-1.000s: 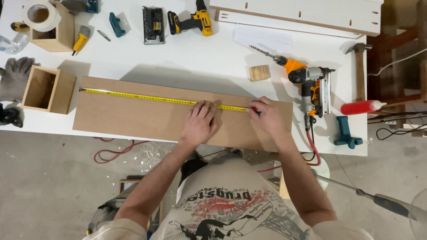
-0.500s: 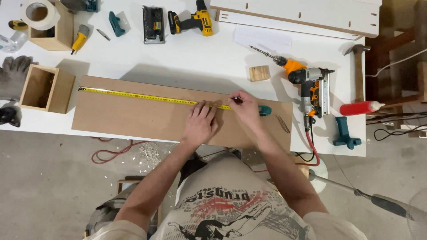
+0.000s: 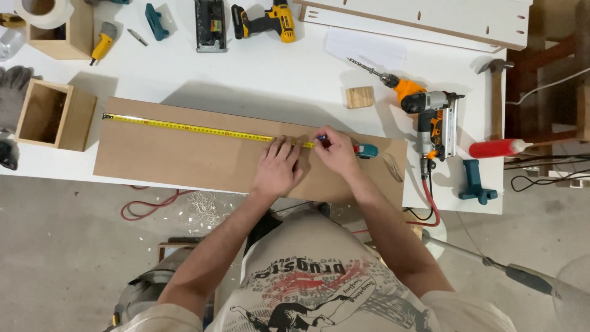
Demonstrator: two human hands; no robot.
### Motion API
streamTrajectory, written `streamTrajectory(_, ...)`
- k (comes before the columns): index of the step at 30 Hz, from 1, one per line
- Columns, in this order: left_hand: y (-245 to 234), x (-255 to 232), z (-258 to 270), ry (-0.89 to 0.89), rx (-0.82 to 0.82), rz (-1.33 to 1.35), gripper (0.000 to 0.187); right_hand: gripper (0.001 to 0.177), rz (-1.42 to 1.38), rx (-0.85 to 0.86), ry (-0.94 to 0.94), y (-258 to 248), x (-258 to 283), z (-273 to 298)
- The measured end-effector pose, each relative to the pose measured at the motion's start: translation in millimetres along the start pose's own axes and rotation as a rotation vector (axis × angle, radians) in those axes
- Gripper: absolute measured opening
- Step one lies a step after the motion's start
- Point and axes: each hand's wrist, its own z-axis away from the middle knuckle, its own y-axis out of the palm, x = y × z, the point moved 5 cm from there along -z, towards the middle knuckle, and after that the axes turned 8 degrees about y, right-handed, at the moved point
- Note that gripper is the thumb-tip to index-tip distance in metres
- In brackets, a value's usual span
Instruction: The person measures a rectangular piece of wood with a tape measure and marks it with a pen. They then use a nail gun to drive nails into the marked spots on the wood.
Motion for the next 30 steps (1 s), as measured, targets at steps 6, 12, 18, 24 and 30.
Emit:
streamTrajectory(6, 2, 0, 2, -0.008, 0.009, 0.005, 0.052, 0.010, 0.064, -0.026, 0.008, -4, -4, 0)
streamTrajectory(12, 3, 1, 3, -0.007, 0.000, 0.018, 0.051, 0.010, 0.126, -0.067, -0.049, -2, -10, 13)
streamTrajectory(18, 5, -1, 4, -0.009, 0.000, 0.023, 0.052, 0.012, 0.185, -0.073, -0.116, 4, -31, 9)
streamTrajectory(24, 4, -1, 4, -0.026, 0.014, 0.012, 0.053, 0.012, 0.249, -0.057, -0.069, 6, -23, 10)
streamTrajectory(30, 1, -1, 3, -0.034, 0.015, 0.020, 0.052, 0.012, 0.249, -0.041, -0.045, 6, -24, 10)
